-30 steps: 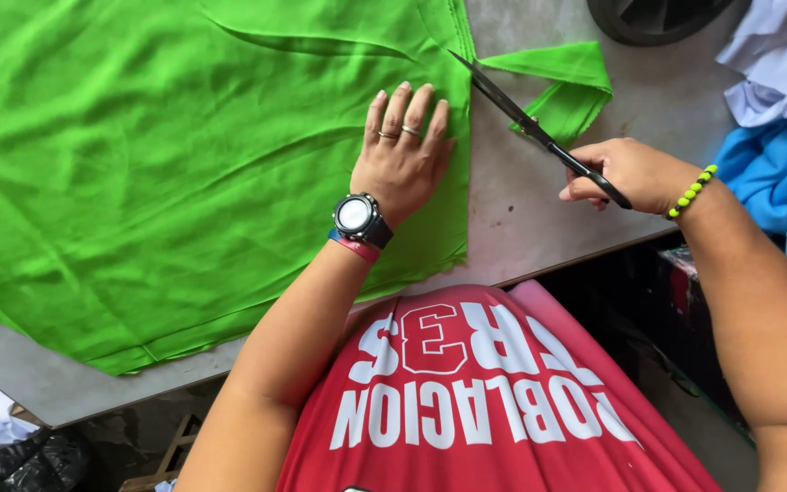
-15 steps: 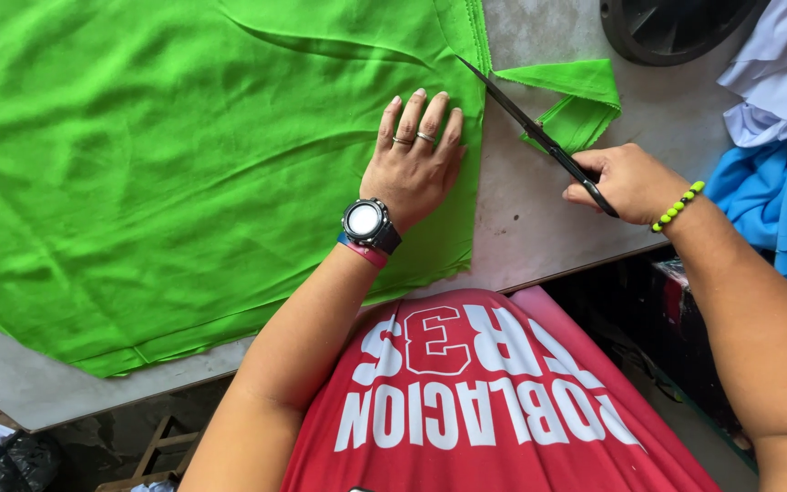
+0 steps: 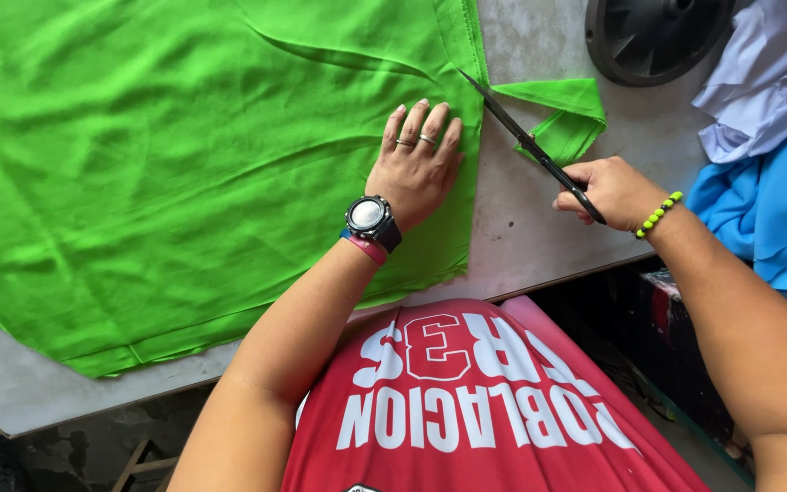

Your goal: A person smooths out a piece of green fabric on a table and uses large scissors to cut out a specific shape.

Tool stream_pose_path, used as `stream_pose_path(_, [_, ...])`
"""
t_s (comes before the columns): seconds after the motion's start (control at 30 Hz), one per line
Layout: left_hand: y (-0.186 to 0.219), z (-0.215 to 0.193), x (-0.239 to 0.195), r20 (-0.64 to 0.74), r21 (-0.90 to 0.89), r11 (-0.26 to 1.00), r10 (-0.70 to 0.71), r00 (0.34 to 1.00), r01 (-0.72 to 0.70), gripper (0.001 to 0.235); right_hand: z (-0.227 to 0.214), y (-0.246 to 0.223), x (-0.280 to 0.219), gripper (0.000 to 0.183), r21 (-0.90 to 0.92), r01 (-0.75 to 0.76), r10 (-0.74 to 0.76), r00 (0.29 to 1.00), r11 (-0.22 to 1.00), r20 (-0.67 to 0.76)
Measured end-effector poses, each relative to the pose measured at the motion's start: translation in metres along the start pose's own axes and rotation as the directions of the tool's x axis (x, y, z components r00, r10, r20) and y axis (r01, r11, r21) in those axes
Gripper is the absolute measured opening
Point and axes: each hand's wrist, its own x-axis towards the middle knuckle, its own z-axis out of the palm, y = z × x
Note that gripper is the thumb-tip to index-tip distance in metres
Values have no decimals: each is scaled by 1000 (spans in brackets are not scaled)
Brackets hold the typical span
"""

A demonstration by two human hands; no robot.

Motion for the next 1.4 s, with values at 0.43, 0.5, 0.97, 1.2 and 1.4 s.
stream_pose_path(0.43, [-74, -61, -47, -41, 27, 965, -261, 965, 262, 48, 12, -14, 3, 38, -26, 61, -63, 995, 998, -78])
stream_pose_path(0.5, [-96, -62, -64, -74, 97, 947, -299, 951, 306, 47, 12, -20, 0, 39, -12, 78, -79, 993, 997, -89])
stream_pose_path(0.97, [-112, -55, -74, -65, 239, 906, -343, 937, 348, 51, 44, -47, -8, 38, 42, 56, -52, 993, 998, -110])
stream_pose_path(1.2, [-111, -56, -74, -73, 230, 910, -337, 939, 345, 50, 68, -48, -3, 35, 121, 86, -64, 982, 989, -178])
stream_pose_path(1.4, [-113, -56, -72, -79, 223, 912, -334, 939, 343, 50, 78, -72, -8, 32, 235, 79, -44, 987, 969, -152])
